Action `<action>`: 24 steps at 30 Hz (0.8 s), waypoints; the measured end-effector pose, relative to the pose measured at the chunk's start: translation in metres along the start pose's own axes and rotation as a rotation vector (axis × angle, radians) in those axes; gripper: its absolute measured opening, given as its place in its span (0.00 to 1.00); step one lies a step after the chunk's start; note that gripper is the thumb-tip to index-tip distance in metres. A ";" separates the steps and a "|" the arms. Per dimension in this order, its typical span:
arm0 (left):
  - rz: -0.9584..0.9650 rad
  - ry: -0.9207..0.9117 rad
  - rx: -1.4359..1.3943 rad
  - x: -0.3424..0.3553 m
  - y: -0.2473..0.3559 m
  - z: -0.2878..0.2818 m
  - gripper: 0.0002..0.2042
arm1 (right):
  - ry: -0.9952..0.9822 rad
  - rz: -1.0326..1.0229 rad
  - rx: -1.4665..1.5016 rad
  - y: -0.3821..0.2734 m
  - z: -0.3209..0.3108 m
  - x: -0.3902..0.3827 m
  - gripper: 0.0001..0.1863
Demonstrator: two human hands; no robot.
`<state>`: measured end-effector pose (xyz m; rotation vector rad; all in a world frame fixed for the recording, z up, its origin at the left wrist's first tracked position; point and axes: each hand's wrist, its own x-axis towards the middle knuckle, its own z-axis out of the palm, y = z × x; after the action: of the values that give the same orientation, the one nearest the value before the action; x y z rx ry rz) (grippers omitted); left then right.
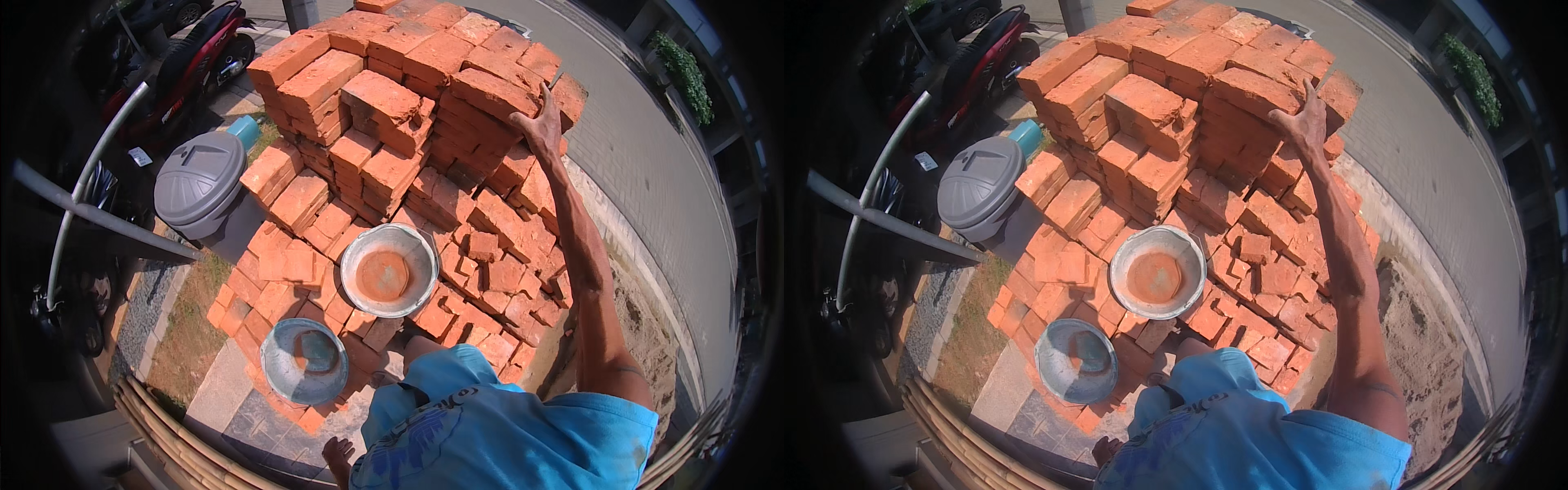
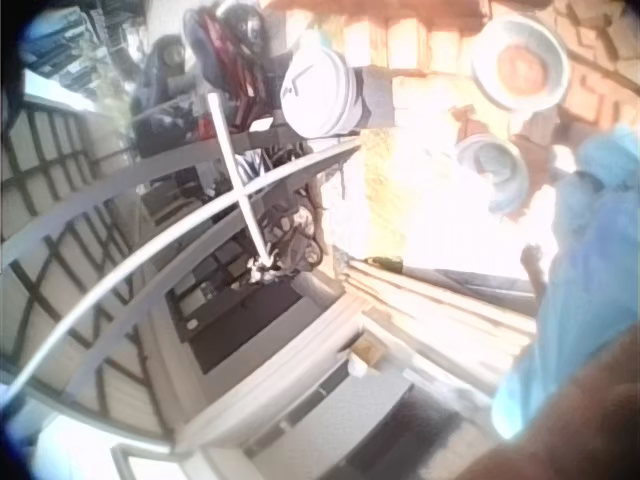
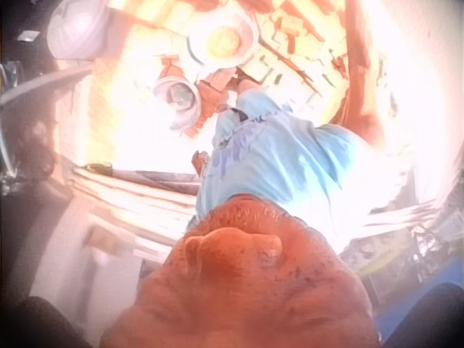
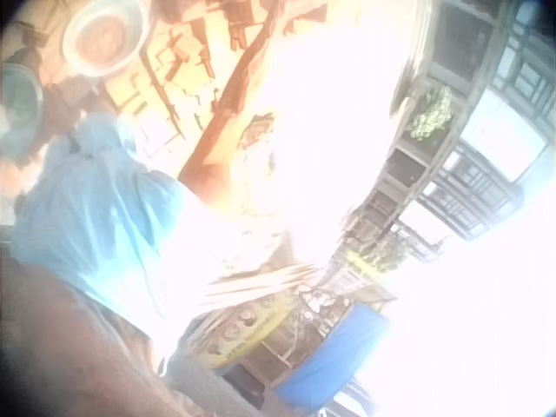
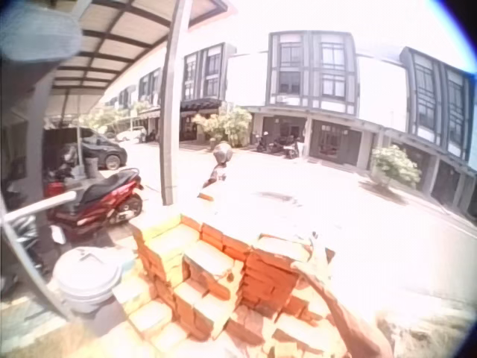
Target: The person picks up bricks from a large stack and places them into two plastic buckets on the ground.
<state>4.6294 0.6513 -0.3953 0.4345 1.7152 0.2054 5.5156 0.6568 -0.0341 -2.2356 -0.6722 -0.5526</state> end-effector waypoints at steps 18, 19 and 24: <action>-0.067 0.023 0.077 -0.047 -0.019 -0.003 0.19 | -0.655 -0.323 -0.235 -0.135 -0.128 -0.015 0.49; -0.046 0.028 0.088 -0.051 -0.011 0.001 0.19 | -0.720 -0.312 -0.237 -0.148 -0.121 -0.036 0.49; 0.068 0.074 0.092 -0.056 0.031 0.011 0.22 | -0.998 -0.585 -0.281 -0.147 -0.042 -0.131 0.55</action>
<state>4.6533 0.6559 -0.3348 0.5593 1.7892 0.1945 5.3176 0.6746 -0.0044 -2.4955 -1.8728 0.3004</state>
